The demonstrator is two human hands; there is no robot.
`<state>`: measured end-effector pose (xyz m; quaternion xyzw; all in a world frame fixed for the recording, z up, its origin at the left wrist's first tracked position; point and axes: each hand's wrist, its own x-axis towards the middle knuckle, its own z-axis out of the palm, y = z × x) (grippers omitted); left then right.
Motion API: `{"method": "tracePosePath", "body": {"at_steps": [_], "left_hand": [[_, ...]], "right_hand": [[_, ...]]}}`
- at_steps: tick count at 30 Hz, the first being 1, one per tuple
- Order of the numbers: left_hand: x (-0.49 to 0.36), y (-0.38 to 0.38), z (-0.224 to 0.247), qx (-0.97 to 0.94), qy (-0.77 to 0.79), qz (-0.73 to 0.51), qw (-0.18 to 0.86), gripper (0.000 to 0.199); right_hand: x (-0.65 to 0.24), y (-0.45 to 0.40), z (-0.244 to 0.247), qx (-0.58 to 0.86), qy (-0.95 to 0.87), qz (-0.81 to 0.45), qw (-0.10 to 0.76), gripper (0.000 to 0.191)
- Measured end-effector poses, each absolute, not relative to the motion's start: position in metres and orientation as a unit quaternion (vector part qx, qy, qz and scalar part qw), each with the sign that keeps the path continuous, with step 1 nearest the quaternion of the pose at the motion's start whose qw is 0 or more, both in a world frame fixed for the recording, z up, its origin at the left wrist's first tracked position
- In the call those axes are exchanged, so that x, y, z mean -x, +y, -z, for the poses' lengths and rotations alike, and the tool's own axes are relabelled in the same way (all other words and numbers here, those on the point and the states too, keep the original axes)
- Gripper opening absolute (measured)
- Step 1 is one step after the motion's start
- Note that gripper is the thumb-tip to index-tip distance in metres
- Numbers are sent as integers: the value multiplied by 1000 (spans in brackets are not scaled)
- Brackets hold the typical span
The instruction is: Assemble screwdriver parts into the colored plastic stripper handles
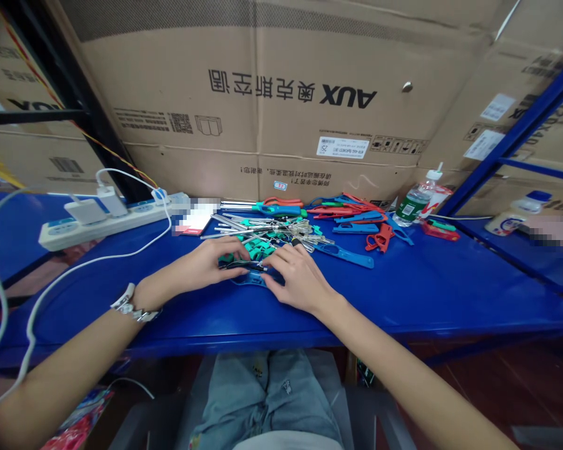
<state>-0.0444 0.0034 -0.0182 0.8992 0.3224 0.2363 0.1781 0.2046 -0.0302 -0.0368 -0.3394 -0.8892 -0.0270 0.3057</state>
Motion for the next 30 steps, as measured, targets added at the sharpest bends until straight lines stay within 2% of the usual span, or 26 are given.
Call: {"method": "tracePosePath", "body": {"at_steps": [4, 8, 14, 20, 26, 30], "left_hand": [[48, 0, 17, -902, 356, -215, 119, 24], [56, 2, 15, -901, 379, -182, 103, 16], [65, 5, 17, -895, 385, -160, 159, 19], [71, 6, 16, -859, 433, -156, 224, 27], [69, 10, 16, -855, 433, -150, 243, 24], [64, 9, 19, -862, 417, -156, 241, 20]], "right_hand": [[-202, -29, 37, 380, -881, -16, 283, 9], [-196, -23, 35, 401, -878, -73, 251, 6], [-185, -15, 26, 441, -865, -120, 206, 3], [-185, -10, 20, 454, -867, -122, 168, 10], [-184, -10, 19, 454, -868, -103, 172, 7], [-180, -13, 20, 446, -874, -77, 178, 17]]}}
